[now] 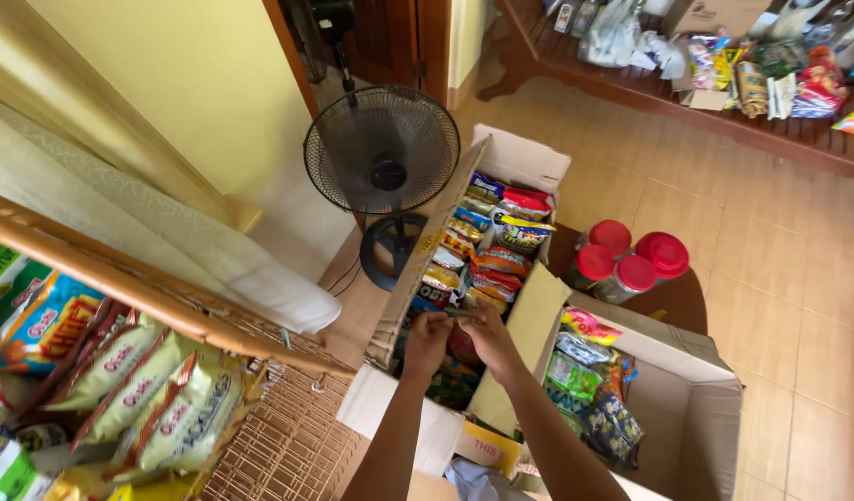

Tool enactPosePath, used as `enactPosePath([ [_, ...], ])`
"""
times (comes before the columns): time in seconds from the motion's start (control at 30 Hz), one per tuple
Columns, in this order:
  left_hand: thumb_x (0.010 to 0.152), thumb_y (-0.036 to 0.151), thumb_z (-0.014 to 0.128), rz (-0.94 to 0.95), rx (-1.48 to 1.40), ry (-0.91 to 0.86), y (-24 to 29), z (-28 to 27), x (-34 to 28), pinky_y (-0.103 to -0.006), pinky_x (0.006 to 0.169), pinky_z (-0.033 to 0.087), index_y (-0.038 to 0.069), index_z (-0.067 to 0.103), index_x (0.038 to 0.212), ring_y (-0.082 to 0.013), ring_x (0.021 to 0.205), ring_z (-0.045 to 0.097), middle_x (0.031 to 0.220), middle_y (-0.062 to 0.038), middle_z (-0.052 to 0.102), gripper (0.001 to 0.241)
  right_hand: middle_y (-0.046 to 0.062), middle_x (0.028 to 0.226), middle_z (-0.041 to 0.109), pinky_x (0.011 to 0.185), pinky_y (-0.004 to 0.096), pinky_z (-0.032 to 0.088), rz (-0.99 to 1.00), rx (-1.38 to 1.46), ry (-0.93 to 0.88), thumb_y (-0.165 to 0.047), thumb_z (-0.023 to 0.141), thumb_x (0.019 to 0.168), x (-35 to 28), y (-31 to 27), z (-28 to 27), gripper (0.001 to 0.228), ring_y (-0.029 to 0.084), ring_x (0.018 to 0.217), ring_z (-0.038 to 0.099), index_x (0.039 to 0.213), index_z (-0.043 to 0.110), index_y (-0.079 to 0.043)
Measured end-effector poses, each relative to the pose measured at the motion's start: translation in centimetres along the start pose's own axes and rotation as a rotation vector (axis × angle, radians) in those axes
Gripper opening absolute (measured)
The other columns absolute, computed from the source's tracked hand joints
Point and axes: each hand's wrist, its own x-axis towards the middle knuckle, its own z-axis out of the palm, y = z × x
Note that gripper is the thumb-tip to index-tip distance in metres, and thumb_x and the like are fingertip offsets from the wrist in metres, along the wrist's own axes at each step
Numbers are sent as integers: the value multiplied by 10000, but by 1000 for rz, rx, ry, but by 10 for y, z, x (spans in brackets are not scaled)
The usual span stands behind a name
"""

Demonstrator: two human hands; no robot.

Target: Placing bags of snacks from cardboard boxes onto a wire display rack in a retail environment.

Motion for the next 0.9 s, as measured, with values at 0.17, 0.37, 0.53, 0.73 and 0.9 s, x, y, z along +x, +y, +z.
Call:
enactPosePath([
  [0.17,908,202,693,-113,-86,-36,-20,7,48,-350,982,487,27,586,1297,-245,1162,629,1240,-137,669,440,161,1125,668,842,320,509,160,68,18,-75,653,893,41,-14,6,739,183,960,650,1555,325,-89],
  [0.37,841,143,612,1,-21,27,-55,12,92,-393,1122,407,13,473,1461,-323,1331,551,1439,-203,578,648,123,971,699,718,341,562,233,-29,32,-55,683,828,68,-26,18,852,187,839,678,1578,315,-223],
  [0.53,869,136,547,-133,15,51,-14,3,87,-389,1130,365,18,427,1503,-344,1358,489,1475,-192,525,655,163,850,737,747,384,549,51,-686,57,-231,807,827,75,-45,38,769,280,783,721,1498,438,-164],
  [0.73,792,90,509,-259,-151,-14,-39,-2,97,-400,1078,390,53,330,1519,-279,1386,480,1496,-128,472,749,93,844,729,718,432,537,-17,-848,198,-303,782,872,72,-37,38,438,304,809,712,1276,674,-175],
  [0.9,907,306,620,44,89,100,-28,-8,84,-392,1154,327,-12,460,1483,-321,1395,444,1497,-208,503,676,141,920,650,686,366,553,-331,-720,217,-263,818,833,65,-14,2,320,247,742,661,1103,717,-122],
])
